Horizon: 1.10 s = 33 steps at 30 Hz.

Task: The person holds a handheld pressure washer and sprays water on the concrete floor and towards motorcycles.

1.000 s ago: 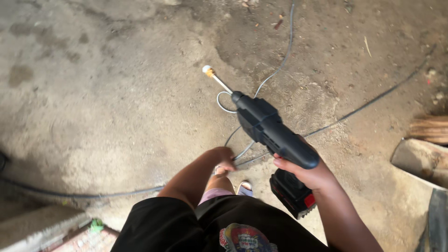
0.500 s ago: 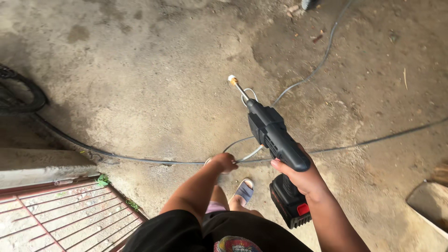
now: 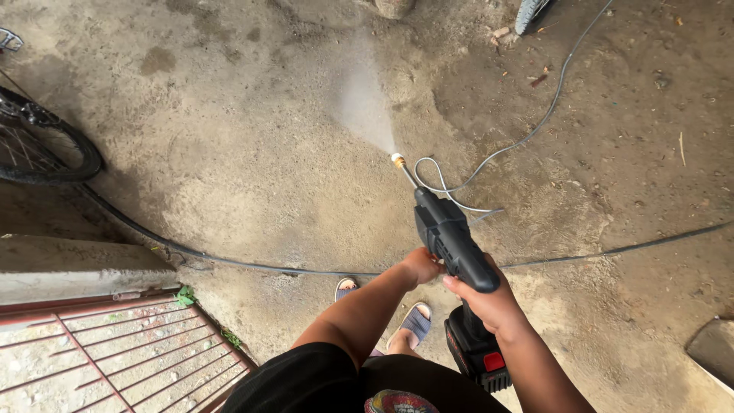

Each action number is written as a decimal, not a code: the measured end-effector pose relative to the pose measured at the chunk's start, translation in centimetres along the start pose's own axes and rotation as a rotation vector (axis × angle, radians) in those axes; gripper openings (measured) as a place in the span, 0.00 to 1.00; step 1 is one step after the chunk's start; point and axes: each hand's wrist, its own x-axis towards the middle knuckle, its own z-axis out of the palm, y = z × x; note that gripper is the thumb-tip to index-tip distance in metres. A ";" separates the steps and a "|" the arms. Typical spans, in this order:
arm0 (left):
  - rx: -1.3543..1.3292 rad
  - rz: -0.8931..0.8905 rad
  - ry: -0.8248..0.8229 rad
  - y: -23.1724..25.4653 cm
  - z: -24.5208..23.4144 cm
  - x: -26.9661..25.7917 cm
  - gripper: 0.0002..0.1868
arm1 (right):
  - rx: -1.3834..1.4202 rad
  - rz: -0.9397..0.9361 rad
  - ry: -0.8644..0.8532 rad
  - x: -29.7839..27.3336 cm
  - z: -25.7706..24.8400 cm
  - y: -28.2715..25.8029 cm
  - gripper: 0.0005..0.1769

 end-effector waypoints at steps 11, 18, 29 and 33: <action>-0.241 -0.084 0.090 -2.7 -6.9 -1.7 0.15 | 0.031 -0.058 -0.093 0.1 7.2 -3.0 0.22; -0.273 -0.152 0.288 -2.6 -14.2 -3.6 0.14 | -0.025 -0.074 -0.188 1.8 14.5 -6.2 0.21; -0.369 -0.170 0.430 -2.5 -24.9 -5.0 0.13 | -0.110 -0.106 -0.379 5.3 23.8 -10.6 0.21; -0.458 -0.084 0.451 -2.5 -28.1 -3.3 0.12 | -0.078 -0.129 -0.401 7.6 26.3 -12.4 0.21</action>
